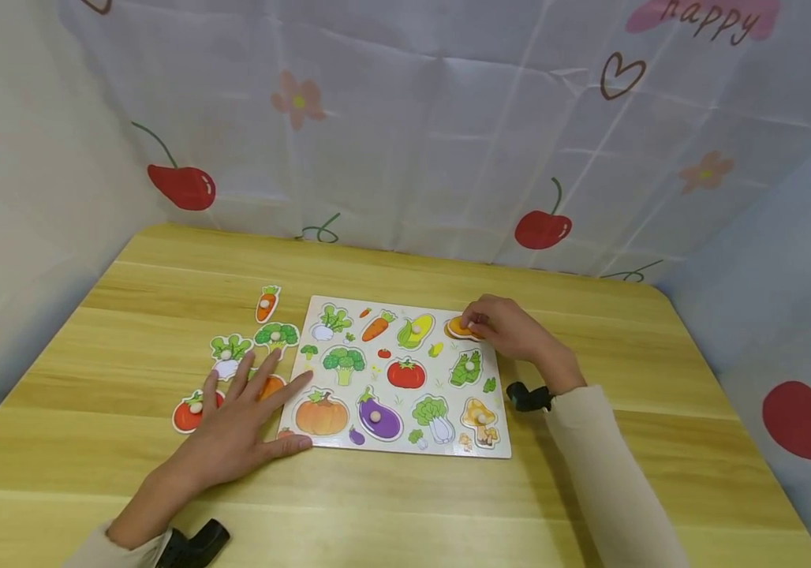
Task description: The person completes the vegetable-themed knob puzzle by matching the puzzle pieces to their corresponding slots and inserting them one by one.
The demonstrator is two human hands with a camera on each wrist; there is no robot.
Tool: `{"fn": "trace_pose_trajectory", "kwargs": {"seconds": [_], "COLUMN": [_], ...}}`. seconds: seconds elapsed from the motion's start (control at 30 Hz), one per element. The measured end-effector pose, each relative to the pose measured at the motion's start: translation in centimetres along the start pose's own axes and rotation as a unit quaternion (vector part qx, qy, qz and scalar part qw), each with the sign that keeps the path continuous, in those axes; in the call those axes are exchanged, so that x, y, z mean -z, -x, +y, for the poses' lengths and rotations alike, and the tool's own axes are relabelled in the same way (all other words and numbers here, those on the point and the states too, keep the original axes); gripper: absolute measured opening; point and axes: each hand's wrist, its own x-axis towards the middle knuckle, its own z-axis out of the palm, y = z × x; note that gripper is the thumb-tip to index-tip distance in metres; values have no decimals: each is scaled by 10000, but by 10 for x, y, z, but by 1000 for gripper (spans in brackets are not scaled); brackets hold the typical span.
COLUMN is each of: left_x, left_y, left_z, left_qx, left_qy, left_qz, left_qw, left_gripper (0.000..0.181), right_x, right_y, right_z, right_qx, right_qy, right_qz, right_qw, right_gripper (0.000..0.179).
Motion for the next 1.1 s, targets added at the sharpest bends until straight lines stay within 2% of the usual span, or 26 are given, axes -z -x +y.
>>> {"fn": "trace_pose_trajectory", "kwargs": {"seconds": [0.33,0.87,1.1], "left_x": [1,1,1], "left_y": [0,-1,-1], "left_z": [0,-1,0], "left_qx": [-13,-22,-9], "left_qy": [70,14,41], "left_qz": [21,10,-8], "left_qw": [10000,10000,10000], "left_gripper": [79,80,80], "right_x": [-1,-6,-6], "right_y": [-7,-5,-1], "right_z": [-7,-4,-3], "right_qx": [-72,-161,-151], "right_qy": [138,33,-110], "right_qz": [-112,-162,-59], "right_qw": [9998,9997,9998], "right_gripper": [10,12,22]}}
